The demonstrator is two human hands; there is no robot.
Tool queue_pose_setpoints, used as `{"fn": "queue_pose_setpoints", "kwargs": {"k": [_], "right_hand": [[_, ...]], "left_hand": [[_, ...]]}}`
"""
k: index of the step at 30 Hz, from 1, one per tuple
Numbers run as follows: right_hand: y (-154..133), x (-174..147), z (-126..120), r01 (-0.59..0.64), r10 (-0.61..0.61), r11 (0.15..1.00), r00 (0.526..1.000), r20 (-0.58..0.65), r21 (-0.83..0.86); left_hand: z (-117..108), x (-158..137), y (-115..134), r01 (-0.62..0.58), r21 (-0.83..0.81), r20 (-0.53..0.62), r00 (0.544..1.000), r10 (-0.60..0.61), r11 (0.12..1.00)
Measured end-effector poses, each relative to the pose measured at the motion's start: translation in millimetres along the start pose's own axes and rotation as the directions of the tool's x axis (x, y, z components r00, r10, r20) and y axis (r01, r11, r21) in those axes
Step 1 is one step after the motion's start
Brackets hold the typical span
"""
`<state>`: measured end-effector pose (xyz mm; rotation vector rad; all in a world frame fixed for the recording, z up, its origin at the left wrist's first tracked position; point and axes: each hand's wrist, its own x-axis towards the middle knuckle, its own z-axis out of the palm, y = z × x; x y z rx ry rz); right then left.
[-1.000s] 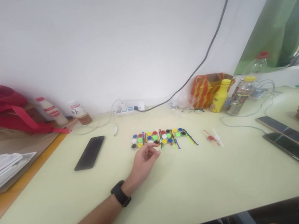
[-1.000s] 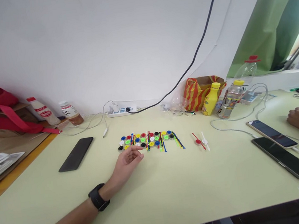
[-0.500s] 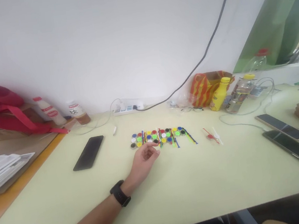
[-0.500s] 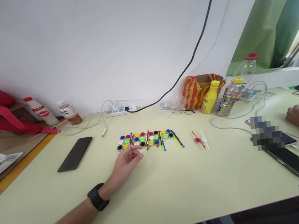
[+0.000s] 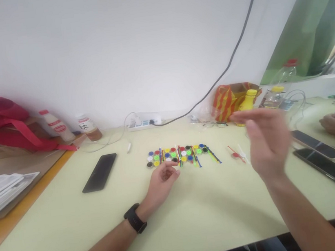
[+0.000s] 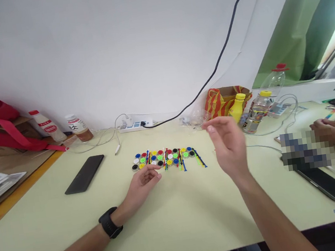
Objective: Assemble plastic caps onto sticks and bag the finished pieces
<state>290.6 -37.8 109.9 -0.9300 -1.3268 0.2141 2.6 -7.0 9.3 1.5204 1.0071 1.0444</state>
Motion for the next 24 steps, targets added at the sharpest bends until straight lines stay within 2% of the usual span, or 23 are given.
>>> {"fn": "queue_pose_setpoints", "kwargs": {"k": [1, 2, 4, 5, 8, 11, 15, 17, 19, 24], "right_hand": [[10.2, 0.3, 6.4, -0.094, 0.095, 0.995, 0.994, 0.054, -0.013], [23.5, -0.2, 10.9, -0.223, 0.226, 0.974, 0.966, 0.125, -0.034], [55.3, -4.2, 14.8, -0.442, 0.459, 0.888, 0.835, 0.303, -0.127], [71.3, -7.4, 15.0, -0.501, 0.522, 0.852, 0.787, 0.329, -0.152], [106.7, -17.0, 12.6, -0.645, 0.635, 0.756, 0.684, 0.359, -0.108], [117.0, -19.7, 9.7, -0.710, 0.651, 0.704, 0.637, 0.414, -0.016], [115.0, -16.0, 6.8, -0.745, 0.662, 0.667, 0.599, 0.450, 0.010], [114.7, -15.1, 5.9, -0.742, 0.660, 0.671, 0.598, 0.455, 0.002], [115.1, -15.3, 5.3, -0.720, 0.650, 0.694, 0.617, 0.444, -0.015], [116.1, -15.9, 4.7, -0.608, 0.578, 0.791, 0.706, 0.409, -0.067]], "left_hand": [[-0.1, 0.1, -0.7, -0.003, -0.004, -0.002, 1.000, 0.003, 1.000], [-0.2, 0.3, -1.4, -0.007, -0.007, -0.005, 1.000, 0.007, 1.000], [-0.4, 0.7, -2.4, -0.006, -0.004, -0.005, 1.000, 0.006, 1.000], [-0.6, 0.9, -2.7, -0.003, -0.001, -0.004, 1.000, 0.003, 1.000], [-1.1, 1.0, -3.1, 0.004, 0.012, 0.002, 1.000, -0.004, 1.000], [-1.6, 0.9, -3.4, 0.002, 0.022, 0.008, 1.000, -0.002, 1.000], [-1.8, 0.4, -3.0, 0.013, 0.035, 0.015, 1.000, -0.014, 0.999], [-1.8, 0.1, -2.6, 0.014, 0.038, 0.011, 1.000, -0.014, 0.999], [-1.6, 0.0, -2.4, 0.009, 0.039, 0.005, 1.000, -0.009, 0.999], [-1.1, 0.4, -2.9, -0.005, 0.034, 0.003, 1.000, 0.005, 0.999]]}}
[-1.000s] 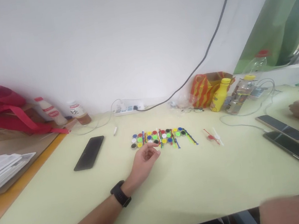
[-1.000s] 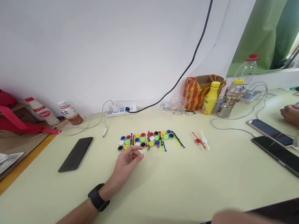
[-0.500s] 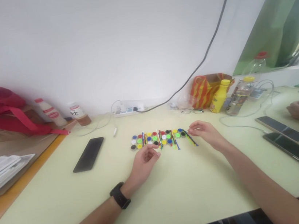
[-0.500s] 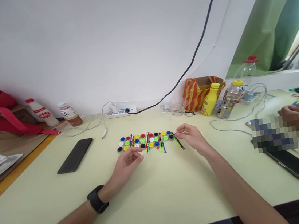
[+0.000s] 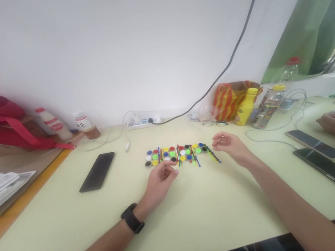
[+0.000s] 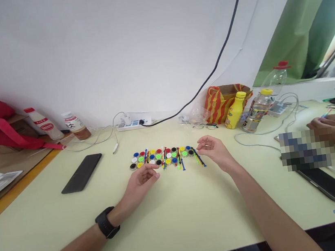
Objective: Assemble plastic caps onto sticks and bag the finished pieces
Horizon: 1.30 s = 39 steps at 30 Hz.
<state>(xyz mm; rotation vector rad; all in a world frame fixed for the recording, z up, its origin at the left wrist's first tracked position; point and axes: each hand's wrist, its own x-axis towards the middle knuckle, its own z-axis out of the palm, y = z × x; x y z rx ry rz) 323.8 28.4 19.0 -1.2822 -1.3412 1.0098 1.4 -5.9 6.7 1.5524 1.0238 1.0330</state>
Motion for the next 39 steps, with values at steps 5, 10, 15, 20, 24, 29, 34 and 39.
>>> {"fn": "queue_pose_setpoints", "kwargs": {"k": [5, 10, 15, 20, 24, 29, 34, 39], "right_hand": [[2.4, 1.6, -1.1, 0.065, -0.066, 0.996, 0.998, -0.008, -0.065], [6.8, 4.2, -2.0, 0.112, -0.114, 0.976, 0.993, 0.001, -0.188], [17.1, 8.0, -4.8, 0.147, -0.157, 0.915, 0.988, 0.006, -0.377], [26.6, 10.9, -3.6, 0.168, -0.183, 0.862, 0.983, 0.015, -0.478], [30.3, 9.7, 3.6, 0.159, -0.164, 0.817, 0.986, 0.040, -0.555], [35.8, 7.7, 10.6, 0.130, -0.115, 0.792, 0.991, 0.064, -0.596], [38.7, 8.9, 12.1, 0.121, -0.115, 0.797, 0.992, 0.049, -0.592], [42.8, 11.3, 11.8, 0.105, -0.114, 0.786, 0.993, 0.024, -0.610]], "left_hand": [[0.8, 0.4, 2.2, 0.001, -0.001, -0.010, 1.000, -0.001, 1.000], [0.8, -0.1, 3.6, 0.009, 0.001, -0.001, 1.000, -0.009, 1.000], [1.0, 0.2, 4.3, 0.003, -0.009, -0.007, 1.000, -0.003, 1.000], [1.2, 0.7, 4.3, 0.017, -0.008, -0.003, 1.000, -0.017, 1.000], [0.6, 1.1, 2.3, 0.012, -0.005, 0.001, 1.000, -0.012, 1.000], [0.5, 0.6, 1.0, 0.021, -0.009, 0.005, 1.000, -0.020, 1.000], [0.4, 0.3, 0.6, 0.025, -0.007, 0.014, 1.000, -0.025, 1.000], [0.2, 0.6, 2.3, 0.025, -0.003, 0.016, 1.000, -0.025, 1.000]]}}
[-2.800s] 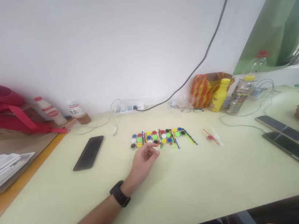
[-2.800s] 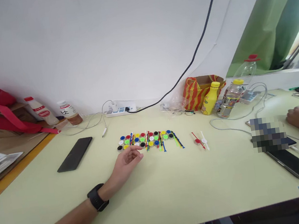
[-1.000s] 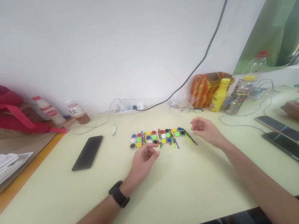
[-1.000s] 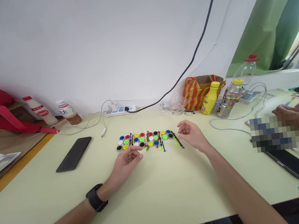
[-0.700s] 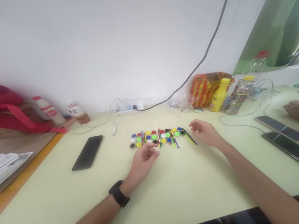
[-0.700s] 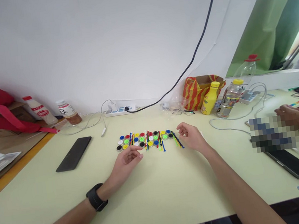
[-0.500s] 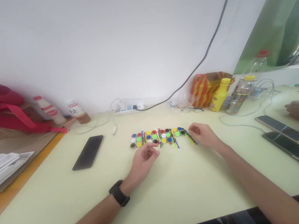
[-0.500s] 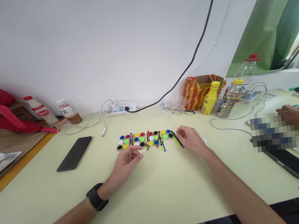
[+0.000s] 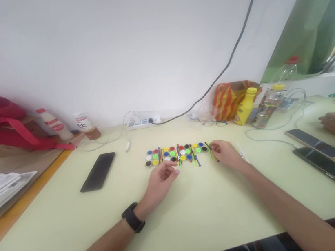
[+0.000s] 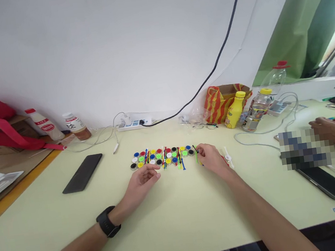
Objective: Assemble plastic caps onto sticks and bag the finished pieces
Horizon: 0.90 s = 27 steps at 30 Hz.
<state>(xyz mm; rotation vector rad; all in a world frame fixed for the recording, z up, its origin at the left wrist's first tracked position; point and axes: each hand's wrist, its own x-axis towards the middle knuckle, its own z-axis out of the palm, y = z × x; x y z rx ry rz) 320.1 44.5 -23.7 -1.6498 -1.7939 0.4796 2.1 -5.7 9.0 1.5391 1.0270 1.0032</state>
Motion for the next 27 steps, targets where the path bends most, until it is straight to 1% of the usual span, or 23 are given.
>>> {"fn": "queue_pose_setpoints", "kwargs": {"k": [5, 9, 10, 12, 15, 17, 19, 23, 27], "right_hand": [[4.0, 1.5, 1.3, -0.013, 0.014, 1.000, 0.999, -0.035, 0.021], [0.5, 3.0, -4.8, -0.035, 0.040, 0.998, 0.996, -0.084, 0.060], [-1.7, 3.2, -7.7, -0.043, 0.053, 0.994, 0.993, -0.103, 0.096], [-7.0, 3.1, -14.4, -0.052, 0.083, 0.973, 0.988, -0.133, 0.223], [-15.4, 1.4, -22.8, -0.047, 0.126, 0.896, 0.980, -0.152, 0.442], [-19.5, -0.3, -25.1, -0.047, 0.144, 0.859, 0.978, -0.153, 0.510], [-21.6, -1.7, -24.8, -0.050, 0.149, 0.863, 0.976, -0.158, 0.503], [-20.8, -2.3, -21.2, -0.036, 0.109, 0.914, 0.981, -0.160, 0.403], [-18.9, -1.7, -17.4, -0.031, 0.087, 0.933, 0.986, -0.141, 0.358]], "left_hand": [[-0.5, -1.2, 2.0, 0.007, 0.003, 0.008, 1.000, -0.007, 1.000], [-0.8, -1.7, 1.1, 0.014, 0.006, 0.011, 1.000, -0.014, 1.000], [-0.7, -1.5, 0.8, 0.011, 0.009, 0.011, 1.000, -0.012, 1.000], [-0.5, -0.8, 0.1, 0.004, 0.013, 0.009, 1.000, -0.004, 1.000], [-0.3, 0.0, -0.7, -0.005, 0.011, 0.010, 1.000, 0.005, 1.000], [-0.3, 0.0, -1.0, -0.006, 0.006, 0.014, 1.000, 0.006, 1.000], [-0.4, -0.2, -1.2, -0.005, 0.006, 0.015, 1.000, 0.005, 1.000], [-0.4, -0.2, -1.3, 0.001, 0.009, 0.010, 1.000, -0.002, 1.000], [-0.4, -0.1, -0.9, -0.001, 0.014, 0.012, 1.000, 0.001, 1.000]]}}
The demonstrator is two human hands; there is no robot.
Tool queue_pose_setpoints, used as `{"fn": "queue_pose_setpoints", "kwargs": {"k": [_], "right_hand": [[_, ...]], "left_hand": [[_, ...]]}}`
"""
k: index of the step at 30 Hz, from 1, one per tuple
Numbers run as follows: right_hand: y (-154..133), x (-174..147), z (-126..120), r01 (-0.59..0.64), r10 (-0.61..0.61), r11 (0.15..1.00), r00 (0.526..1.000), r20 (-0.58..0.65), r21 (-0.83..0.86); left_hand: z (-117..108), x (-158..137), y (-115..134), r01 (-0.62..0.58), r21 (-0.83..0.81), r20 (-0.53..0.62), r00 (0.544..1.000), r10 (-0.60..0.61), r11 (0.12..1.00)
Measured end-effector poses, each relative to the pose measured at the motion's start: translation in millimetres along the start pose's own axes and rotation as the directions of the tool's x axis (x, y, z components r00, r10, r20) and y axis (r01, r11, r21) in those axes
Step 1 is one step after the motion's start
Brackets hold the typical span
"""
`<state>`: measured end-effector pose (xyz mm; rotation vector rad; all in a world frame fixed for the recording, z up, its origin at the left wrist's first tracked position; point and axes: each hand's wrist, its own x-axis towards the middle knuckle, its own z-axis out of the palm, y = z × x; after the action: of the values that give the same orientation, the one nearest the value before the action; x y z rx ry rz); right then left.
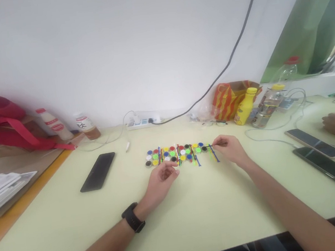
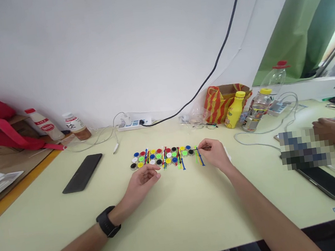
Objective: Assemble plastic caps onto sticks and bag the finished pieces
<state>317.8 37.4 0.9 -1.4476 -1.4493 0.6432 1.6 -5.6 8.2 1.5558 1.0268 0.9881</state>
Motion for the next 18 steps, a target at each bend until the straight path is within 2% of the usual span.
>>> {"fn": "queue_pose_setpoints", "kwargs": {"k": [7, 11, 15, 18], "right_hand": [[-1.5, -0.8, 3.0, 0.042, -0.042, 0.991, 0.999, 0.006, -0.127], [-4.9, -1.6, -5.3, 0.067, -0.054, 0.972, 0.996, 0.068, -0.225], [-12.8, -6.9, -14.6, 0.067, -0.019, 0.972, 0.978, 0.210, -0.225], [-24.7, -14.7, -16.6, 0.093, -0.022, 0.982, 0.923, 0.384, -0.165]], "left_hand": [[0.6, 0.1, 0.5, -0.004, 0.006, 0.003, 1.000, 0.004, 1.000], [0.8, -0.1, -0.7, -0.010, 0.005, -0.002, 1.000, 0.010, 1.000], [0.9, -1.4, -1.0, -0.041, 0.035, 0.015, 0.999, 0.041, 0.999], [1.4, -4.0, 0.8, -0.075, 0.126, 0.042, 0.997, 0.070, 0.989]]}}
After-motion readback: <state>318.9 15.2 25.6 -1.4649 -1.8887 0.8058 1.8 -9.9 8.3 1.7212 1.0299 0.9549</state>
